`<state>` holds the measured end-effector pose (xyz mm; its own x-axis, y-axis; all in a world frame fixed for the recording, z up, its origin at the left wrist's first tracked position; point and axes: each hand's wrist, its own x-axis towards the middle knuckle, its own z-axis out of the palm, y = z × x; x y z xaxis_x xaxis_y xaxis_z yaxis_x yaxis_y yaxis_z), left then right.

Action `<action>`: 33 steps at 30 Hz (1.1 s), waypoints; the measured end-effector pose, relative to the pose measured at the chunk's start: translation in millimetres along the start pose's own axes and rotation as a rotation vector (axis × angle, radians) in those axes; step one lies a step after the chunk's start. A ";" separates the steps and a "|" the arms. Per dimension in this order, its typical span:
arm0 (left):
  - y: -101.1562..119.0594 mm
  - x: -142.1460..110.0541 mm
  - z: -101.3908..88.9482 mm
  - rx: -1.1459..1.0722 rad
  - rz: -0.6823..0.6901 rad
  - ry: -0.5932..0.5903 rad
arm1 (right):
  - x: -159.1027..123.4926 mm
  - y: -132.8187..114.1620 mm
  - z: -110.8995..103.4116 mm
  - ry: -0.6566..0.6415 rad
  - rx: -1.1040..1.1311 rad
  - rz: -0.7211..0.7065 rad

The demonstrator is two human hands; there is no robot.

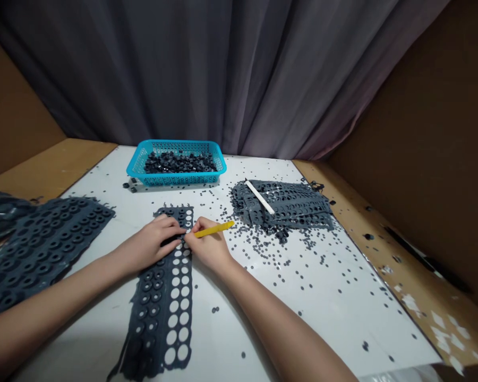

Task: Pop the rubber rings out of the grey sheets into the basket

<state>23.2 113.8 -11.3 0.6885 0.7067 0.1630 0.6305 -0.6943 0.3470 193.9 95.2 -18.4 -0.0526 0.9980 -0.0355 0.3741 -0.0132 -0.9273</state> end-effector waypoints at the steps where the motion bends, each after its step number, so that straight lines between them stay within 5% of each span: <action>1: 1.6 0.4 -0.3 0.040 0.019 -0.022 | 0.2 0.4 0.3 0.001 0.001 -0.001; 8: 11.0 0.0 0.6 0.224 0.029 -0.084 | 0.8 0.5 0.5 0.010 0.002 -0.021; 18: -4.2 0.5 9.8 -0.230 -0.125 0.091 | 0.7 -0.5 0.0 0.009 -0.004 -0.022; 33: -1.5 -0.2 11.9 -0.266 -0.195 0.120 | 2.0 1.6 0.3 0.004 -0.009 -0.024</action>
<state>26.4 113.1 -22.9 0.5078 0.8442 0.1717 0.6192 -0.4962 0.6085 194.1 97.1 -20.2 -0.0581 0.9982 -0.0118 0.3812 0.0112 -0.9244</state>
